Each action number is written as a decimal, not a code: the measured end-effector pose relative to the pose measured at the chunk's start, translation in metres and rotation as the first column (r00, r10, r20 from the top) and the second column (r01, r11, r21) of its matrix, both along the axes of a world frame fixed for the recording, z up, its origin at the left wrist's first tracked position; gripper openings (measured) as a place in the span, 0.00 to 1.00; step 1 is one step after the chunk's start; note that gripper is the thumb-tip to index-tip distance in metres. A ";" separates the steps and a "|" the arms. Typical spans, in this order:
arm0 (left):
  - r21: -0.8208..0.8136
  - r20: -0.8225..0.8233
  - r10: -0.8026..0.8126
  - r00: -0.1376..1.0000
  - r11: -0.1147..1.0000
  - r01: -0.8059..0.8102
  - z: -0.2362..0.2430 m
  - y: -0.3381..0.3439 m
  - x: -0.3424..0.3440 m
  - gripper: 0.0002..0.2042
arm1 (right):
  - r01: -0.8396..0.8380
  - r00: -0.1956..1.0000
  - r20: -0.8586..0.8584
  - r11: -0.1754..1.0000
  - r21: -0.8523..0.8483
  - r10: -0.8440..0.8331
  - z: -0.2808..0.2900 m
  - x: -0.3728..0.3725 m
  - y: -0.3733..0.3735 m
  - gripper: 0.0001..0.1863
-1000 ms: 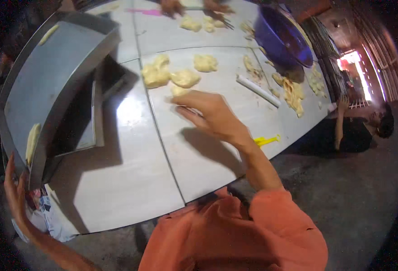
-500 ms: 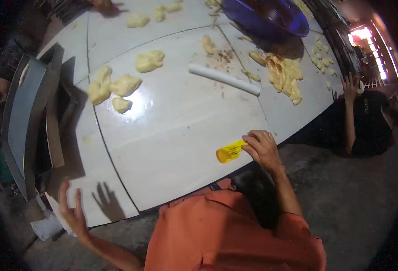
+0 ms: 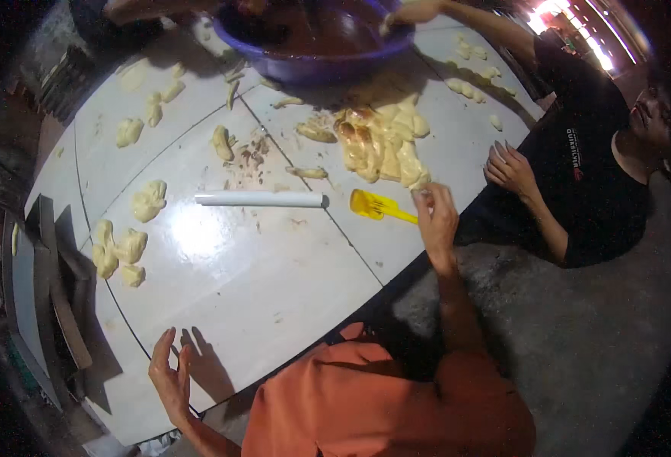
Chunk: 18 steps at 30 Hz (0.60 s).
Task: The person flattens dough pieces using a rolling pin, applies a chocolate filling with a spatula, rolls the dough into cylinders, and places them onto a metal tray.
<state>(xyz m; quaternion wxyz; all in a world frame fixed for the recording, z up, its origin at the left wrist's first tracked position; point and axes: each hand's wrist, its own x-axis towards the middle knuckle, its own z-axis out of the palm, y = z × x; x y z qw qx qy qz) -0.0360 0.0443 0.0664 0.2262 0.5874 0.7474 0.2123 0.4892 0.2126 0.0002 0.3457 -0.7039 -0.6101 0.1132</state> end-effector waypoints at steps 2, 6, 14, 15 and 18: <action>-0.048 0.036 0.049 0.998 0.998 -0.047 0.013 0.011 0.019 0.18 | 0.165 0.981 0.083 0.980 0.112 -0.175 0.003 0.015 0.019 0.14; 0.001 0.035 -0.067 0.997 0.998 0.067 0.004 0.018 0.028 0.19 | 0.090 0.926 0.368 0.996 -0.008 -0.081 -0.007 0.034 0.049 0.22; -0.042 0.002 -0.148 0.989 0.988 0.148 0.002 0.044 0.058 0.18 | 0.086 0.594 -0.766 0.966 -0.243 -0.245 -0.002 0.051 0.040 0.24; -0.002 0.022 -0.171 0.985 0.985 0.171 0.001 0.049 0.062 0.18 | 0.090 0.593 -0.766 0.966 -0.242 -0.247 -0.002 0.052 0.038 0.24; -0.002 0.019 -0.250 0.968 0.968 0.250 0.004 0.070 0.082 0.18 | 0.147 0.685 -0.652 0.938 -0.314 -0.325 0.000 0.060 0.035 0.19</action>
